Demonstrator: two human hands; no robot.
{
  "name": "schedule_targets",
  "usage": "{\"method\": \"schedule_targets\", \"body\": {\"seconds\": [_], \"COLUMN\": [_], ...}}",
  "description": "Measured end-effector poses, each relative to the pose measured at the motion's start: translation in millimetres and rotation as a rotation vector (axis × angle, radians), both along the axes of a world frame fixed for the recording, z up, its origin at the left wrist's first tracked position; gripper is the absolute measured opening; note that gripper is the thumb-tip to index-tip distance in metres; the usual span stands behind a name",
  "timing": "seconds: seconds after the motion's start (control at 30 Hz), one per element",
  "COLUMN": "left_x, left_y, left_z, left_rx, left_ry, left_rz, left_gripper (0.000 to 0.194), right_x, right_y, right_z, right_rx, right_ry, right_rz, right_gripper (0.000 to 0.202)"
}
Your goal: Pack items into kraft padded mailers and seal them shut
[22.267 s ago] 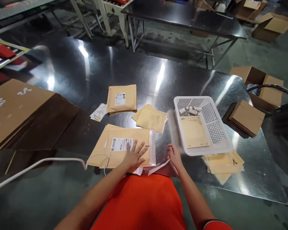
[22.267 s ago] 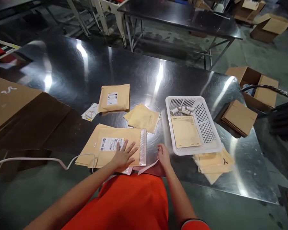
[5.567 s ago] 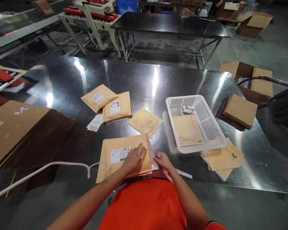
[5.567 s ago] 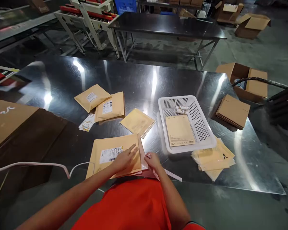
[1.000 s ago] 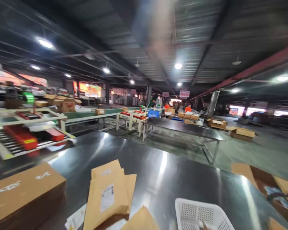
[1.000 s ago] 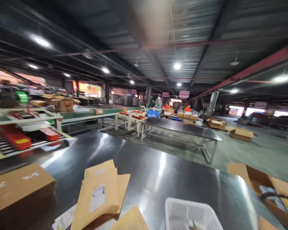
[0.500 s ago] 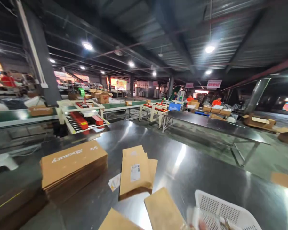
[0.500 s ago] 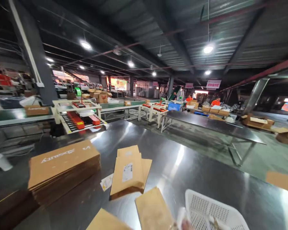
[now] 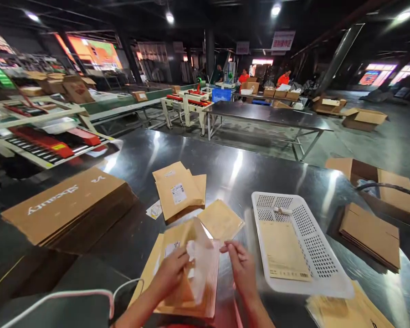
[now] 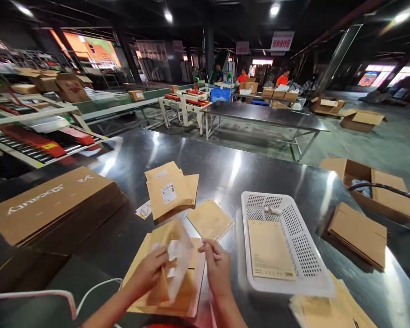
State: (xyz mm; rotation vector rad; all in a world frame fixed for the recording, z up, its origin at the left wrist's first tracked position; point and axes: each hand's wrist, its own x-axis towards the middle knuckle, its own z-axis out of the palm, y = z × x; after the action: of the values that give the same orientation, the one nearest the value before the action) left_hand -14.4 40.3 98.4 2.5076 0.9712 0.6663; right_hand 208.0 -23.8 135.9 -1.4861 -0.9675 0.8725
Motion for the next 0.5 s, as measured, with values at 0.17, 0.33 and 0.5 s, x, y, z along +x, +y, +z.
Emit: {"method": "schedule_targets", "body": {"seconds": [0.17,0.33,0.5], "left_x": [-63,-111,-84], "left_y": [15,-3,-1], "left_z": [54.9,112.3,106.2], "left_rx": [0.267,0.446,0.298], "left_ry": [-0.078,0.019,0.384], "left_rz": [0.328,0.457,0.38], "left_gripper": [0.022,0.02,0.03], "right_x": [51,60,60], "right_y": [19,41,82], "right_z": [-51.5,-116.2,-142.4], "right_rx": [-0.306,-0.587,-0.823], "right_ry": [-0.282,-0.428,-0.532], "right_rz": [-0.185,-0.08,-0.109], "right_gripper": [0.037,0.03,0.051]}}
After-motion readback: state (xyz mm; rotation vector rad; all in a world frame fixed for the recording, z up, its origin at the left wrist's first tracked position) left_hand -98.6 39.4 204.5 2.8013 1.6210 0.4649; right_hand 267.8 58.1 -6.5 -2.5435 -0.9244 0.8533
